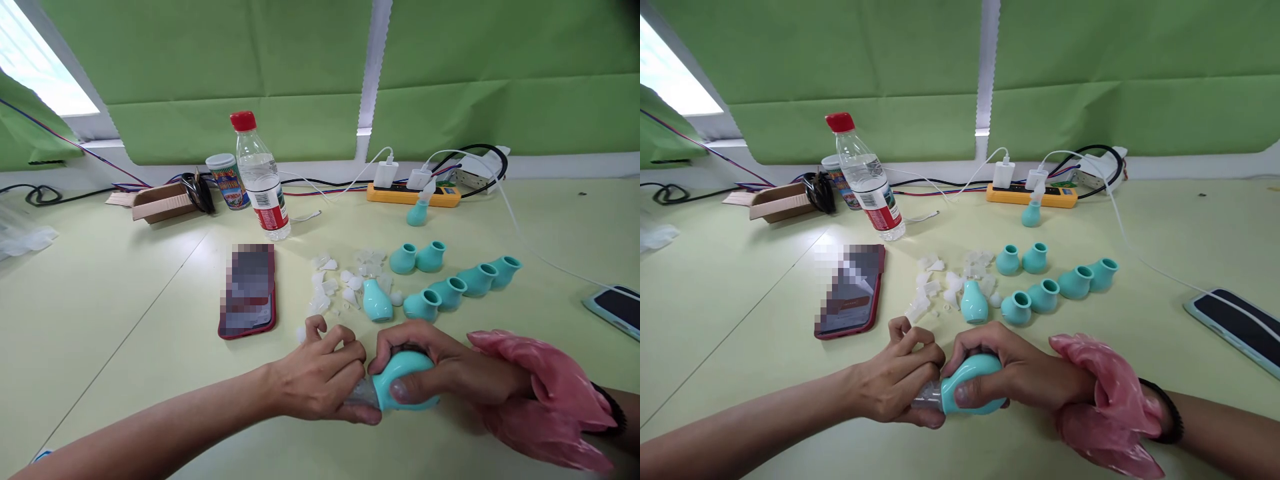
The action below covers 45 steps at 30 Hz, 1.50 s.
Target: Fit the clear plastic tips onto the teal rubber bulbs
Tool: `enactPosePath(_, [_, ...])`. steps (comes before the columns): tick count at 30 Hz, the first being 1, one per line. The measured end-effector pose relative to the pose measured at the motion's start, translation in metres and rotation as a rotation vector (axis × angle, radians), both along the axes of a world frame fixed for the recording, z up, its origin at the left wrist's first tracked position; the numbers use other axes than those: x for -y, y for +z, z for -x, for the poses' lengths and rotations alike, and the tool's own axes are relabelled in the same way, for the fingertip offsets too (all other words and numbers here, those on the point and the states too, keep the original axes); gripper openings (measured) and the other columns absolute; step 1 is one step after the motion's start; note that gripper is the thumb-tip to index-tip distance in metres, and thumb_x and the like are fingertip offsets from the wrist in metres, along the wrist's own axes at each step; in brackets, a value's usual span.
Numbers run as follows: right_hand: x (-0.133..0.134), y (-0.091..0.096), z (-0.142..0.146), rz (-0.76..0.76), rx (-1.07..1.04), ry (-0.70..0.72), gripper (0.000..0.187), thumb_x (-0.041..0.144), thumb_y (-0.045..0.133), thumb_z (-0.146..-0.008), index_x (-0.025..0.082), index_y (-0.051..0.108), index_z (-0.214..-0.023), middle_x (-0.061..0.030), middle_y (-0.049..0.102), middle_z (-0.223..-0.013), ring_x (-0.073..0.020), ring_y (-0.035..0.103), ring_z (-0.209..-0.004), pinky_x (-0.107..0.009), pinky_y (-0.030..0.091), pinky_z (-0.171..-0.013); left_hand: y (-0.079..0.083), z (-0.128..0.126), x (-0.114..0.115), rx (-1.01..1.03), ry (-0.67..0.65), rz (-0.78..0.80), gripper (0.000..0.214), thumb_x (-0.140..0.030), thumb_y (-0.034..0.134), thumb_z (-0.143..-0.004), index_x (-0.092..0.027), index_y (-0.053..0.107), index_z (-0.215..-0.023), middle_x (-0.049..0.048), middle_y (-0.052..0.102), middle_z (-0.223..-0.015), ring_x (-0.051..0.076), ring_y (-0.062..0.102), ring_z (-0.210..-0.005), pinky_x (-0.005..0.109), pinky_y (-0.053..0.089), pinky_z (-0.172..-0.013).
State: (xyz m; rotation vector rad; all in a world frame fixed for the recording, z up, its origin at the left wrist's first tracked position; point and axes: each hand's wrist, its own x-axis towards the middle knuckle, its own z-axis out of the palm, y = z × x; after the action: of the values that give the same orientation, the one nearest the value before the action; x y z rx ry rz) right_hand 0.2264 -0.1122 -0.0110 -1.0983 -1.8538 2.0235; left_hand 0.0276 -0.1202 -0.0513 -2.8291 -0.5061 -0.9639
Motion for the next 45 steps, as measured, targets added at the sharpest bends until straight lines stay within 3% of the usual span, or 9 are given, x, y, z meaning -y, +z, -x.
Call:
enactPosePath(14, [0.007, 0.018, 0.007, 0.292, 0.078, -0.004, 0.027, 0.028, 0.064, -0.055, 0.017, 0.049, -0.075, 0.0040, 0.046, -0.070, -0.0060, 0.042, -0.058, -0.018, 0.031, -0.051, 0.002, -0.009, 0.007, 0.153, -0.076, -0.043, 0.040, -0.040, 0.033, -0.087, -0.014, 0.044, -0.059, 0.0019, 0.051, -0.059, 0.016, 0.040, -0.065, 0.032, 0.020, -0.059])
enactPosePath(19, [0.006, 0.027, 0.012, 0.337, 0.074, 0.057, 0.019, 0.023, 0.062, -0.057, 0.017, 0.047, -0.068, 0.0053, 0.047, -0.062, -0.0051, 0.043, -0.053, -0.017, 0.033, -0.050, -0.002, -0.012, 0.011, 0.218, -0.116, -0.109, 0.039, -0.041, 0.040, -0.083, -0.014, 0.043, -0.055, 0.0013, 0.048, -0.058, 0.015, 0.040, -0.064, 0.032, 0.020, -0.059])
enactPosePath(23, [0.000, 0.022, 0.010, 0.482, 0.155, 0.251, 0.012, 0.023, 0.056, -0.058, 0.014, 0.049, -0.063, 0.0044, 0.046, -0.048, -0.0049, 0.042, -0.039, -0.015, 0.028, -0.037, -0.001, -0.008, 0.014, 0.225, -0.229, -0.211, 0.036, -0.036, 0.048, -0.079, -0.015, 0.040, -0.050, -0.0004, 0.045, -0.055, 0.014, 0.039, -0.062, 0.032, 0.021, -0.062])
enactPosePath(25, [-0.002, 0.018, 0.007, 0.480, 0.177, 0.266, 0.014, 0.025, 0.056, -0.060, 0.014, 0.050, -0.067, 0.0046, 0.047, -0.049, -0.0042, 0.042, -0.037, -0.014, 0.025, -0.035, 0.001, -0.004, 0.013, 0.184, -0.182, -0.248, 0.036, -0.033, 0.046, -0.080, -0.014, 0.041, -0.050, 0.0000, 0.047, -0.055, 0.014, 0.041, -0.064, 0.032, 0.020, -0.063])
enactPosePath(28, [0.001, 0.021, 0.003, 0.284, 0.143, 0.253, 0.027, 0.027, 0.061, -0.061, 0.016, 0.053, -0.084, 0.0043, 0.052, -0.061, -0.0049, 0.048, -0.048, -0.014, 0.033, -0.042, 0.001, 0.001, 0.007, 0.070, 0.031, -0.260, 0.035, -0.033, 0.043, -0.082, -0.014, 0.044, -0.053, 0.0030, 0.053, -0.061, 0.017, 0.046, -0.072, 0.032, 0.020, -0.061])
enactPosePath(32, [0.006, 0.044, 0.000, -0.153, 0.165, 0.339, 0.042, 0.021, 0.063, -0.059, 0.020, 0.057, -0.101, -0.0008, 0.054, -0.088, -0.0115, 0.054, -0.076, -0.022, 0.043, -0.067, -0.001, 0.000, 0.003, -0.119, 0.298, -0.139, 0.029, -0.033, 0.037, -0.082, -0.013, 0.053, -0.069, 0.0128, 0.058, -0.087, 0.025, 0.046, -0.086, 0.037, 0.024, -0.065])
enactPosePath(36, [0.009, 0.056, -0.006, -0.399, 0.188, 0.312, 0.032, 0.023, 0.057, -0.069, 0.023, 0.060, -0.100, -0.0010, 0.058, -0.091, -0.0140, 0.054, -0.083, -0.024, 0.043, -0.075, -0.001, -0.002, 0.004, -0.285, 0.481, 0.096, 0.027, -0.028, 0.036, -0.081, -0.014, 0.053, -0.098, 0.0172, 0.044, -0.119, 0.032, 0.037, -0.104, 0.047, 0.026, -0.074])
enactPosePath(40, [0.010, 0.051, -0.014, -0.637, 0.190, 0.101, 0.025, 0.029, 0.057, -0.073, 0.026, 0.058, -0.097, -0.0013, 0.060, -0.095, -0.0178, 0.054, -0.090, -0.029, 0.042, -0.081, 0.001, -0.002, 0.003, -0.311, 0.472, 0.218, 0.034, -0.026, 0.038, -0.080, -0.017, 0.047, -0.111, 0.0167, 0.037, -0.127, 0.034, 0.034, -0.109, 0.053, 0.025, -0.080])
enactPosePath(45, [0.004, 0.052, -0.019, -0.980, 0.160, -0.363, 0.021, 0.032, 0.058, -0.071, 0.024, 0.049, -0.088, -0.0035, 0.060, -0.089, -0.0209, 0.057, -0.085, -0.033, 0.046, -0.075, 0.003, 0.002, 0.002, -0.301, 0.357, 0.270, 0.033, -0.023, 0.037, -0.081, -0.017, 0.048, -0.110, 0.0164, 0.041, -0.123, 0.031, 0.037, -0.108, 0.052, 0.023, -0.084])
